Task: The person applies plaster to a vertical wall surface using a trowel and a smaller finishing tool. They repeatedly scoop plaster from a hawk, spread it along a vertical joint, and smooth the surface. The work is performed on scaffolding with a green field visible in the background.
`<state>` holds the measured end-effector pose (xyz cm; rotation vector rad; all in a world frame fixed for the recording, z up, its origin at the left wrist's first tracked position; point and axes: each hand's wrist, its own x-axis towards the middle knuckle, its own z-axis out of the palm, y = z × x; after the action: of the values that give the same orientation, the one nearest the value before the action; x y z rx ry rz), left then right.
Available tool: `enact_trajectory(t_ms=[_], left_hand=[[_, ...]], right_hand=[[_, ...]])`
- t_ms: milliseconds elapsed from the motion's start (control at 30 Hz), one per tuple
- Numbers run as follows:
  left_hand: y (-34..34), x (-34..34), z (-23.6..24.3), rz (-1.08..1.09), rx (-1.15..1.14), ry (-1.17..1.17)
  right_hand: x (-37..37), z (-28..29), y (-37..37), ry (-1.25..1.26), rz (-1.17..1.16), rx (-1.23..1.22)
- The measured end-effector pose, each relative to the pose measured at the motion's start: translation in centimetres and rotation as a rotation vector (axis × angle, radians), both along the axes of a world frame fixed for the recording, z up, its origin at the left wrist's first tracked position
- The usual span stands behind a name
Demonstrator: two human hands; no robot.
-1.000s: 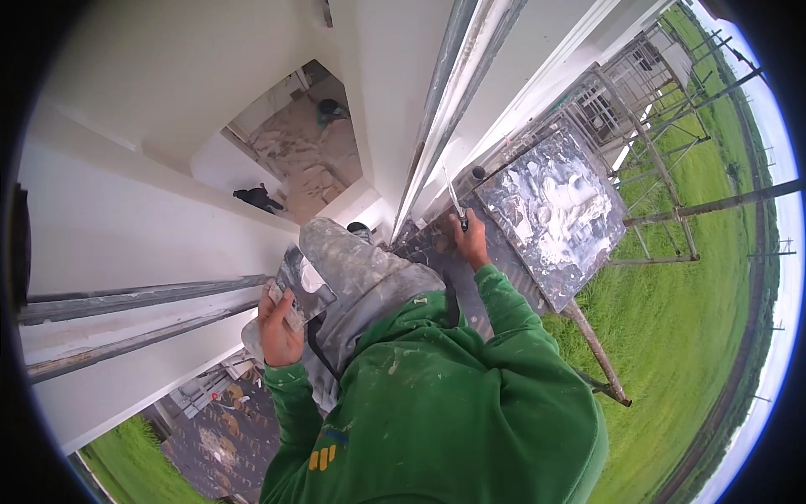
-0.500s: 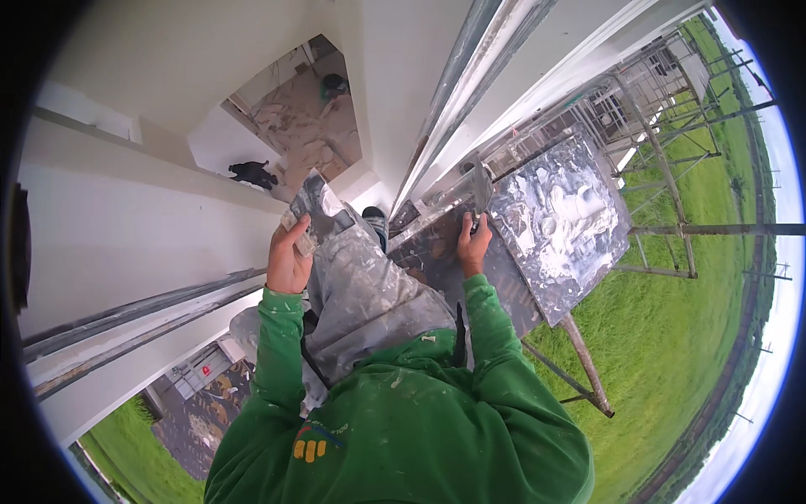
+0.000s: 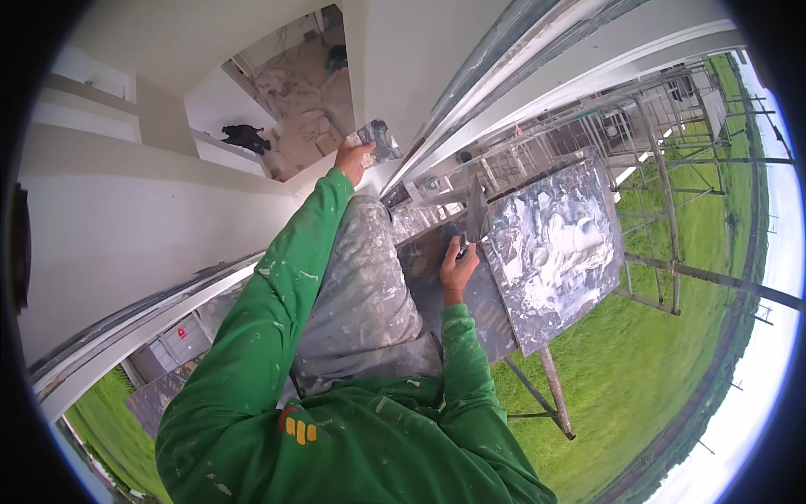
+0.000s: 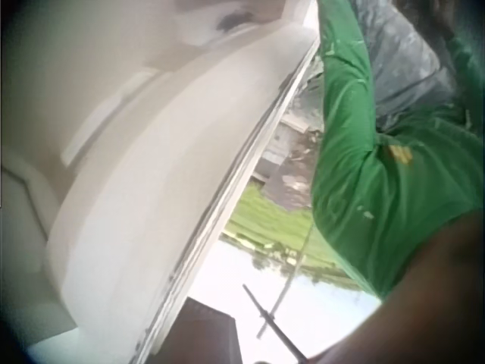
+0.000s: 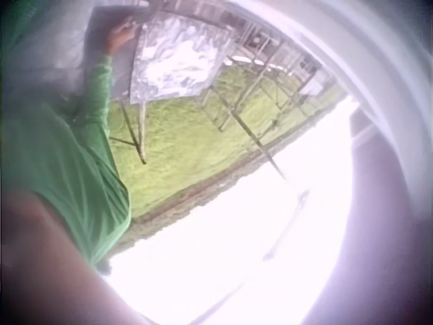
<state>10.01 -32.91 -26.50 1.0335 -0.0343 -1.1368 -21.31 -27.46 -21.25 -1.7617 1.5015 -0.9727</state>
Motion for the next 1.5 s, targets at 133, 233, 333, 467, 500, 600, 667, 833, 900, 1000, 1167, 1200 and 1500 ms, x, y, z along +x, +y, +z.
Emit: enact_trajectory(t_ms=[133,233,333,467,500,600,667,833,900,1000,1167,1200,1500], left_hand=[[-2.9,-2.2,-2.4,0.045,0.096,-0.041],[-3.9,-1.6,-4.7,0.123,0.08,-0.153],[-4.5,-2.7,-1.5,0.021,0.124,0.023],[-4.8,-2.9,0.0,-0.026,0.175,0.037],[-5.0,-2.7,0.3,-0.036,0.206,0.019],[-5.7,-3.2,2.2,-0.07,0.225,-0.042],[-5.7,-3.8,5.0,-0.063,0.196,-0.098],[-5.9,-4.5,14.7,-0.045,0.113,-0.255],[-6.0,-4.5,18.5,-0.065,0.087,-0.374],[-6.5,-4.0,21.0,0.018,0.054,-0.612],[-1.7,-3.1,23.7,0.041,-0.171,-0.397],[-0.9,-2.4,22.5,0.089,-0.26,-0.315],[-0.8,0.0,1.6,-0.017,0.127,0.034]], right_hand=[[-1.2,-2.1,0.1,0.022,-0.024,-0.017],[-1.1,-2.6,0.0,0.07,0.011,-0.079],[-1.7,-3.5,0.3,0.091,-0.042,-0.081],[-1.2,-2.5,0.3,0.053,-0.032,-0.03],[-1.1,-2.3,0.3,0.042,-0.02,-0.003],[-1.1,-1.9,0.4,0.046,-0.023,0.06],[-0.7,-1.6,0.3,0.027,-0.029,0.0],[-0.9,-2.5,0.0,0.104,-0.051,-0.149],[-0.7,-2.4,0.1,0.068,-0.068,-0.123],[0.3,0.1,0.0,0.042,-0.002,-0.051],[-0.4,-0.6,-0.1,0.027,-0.024,0.0],[-0.6,-1.1,0.1,0.009,-0.032,-0.023],[-0.9,-2.4,0.2,0.023,-0.007,-0.072]])
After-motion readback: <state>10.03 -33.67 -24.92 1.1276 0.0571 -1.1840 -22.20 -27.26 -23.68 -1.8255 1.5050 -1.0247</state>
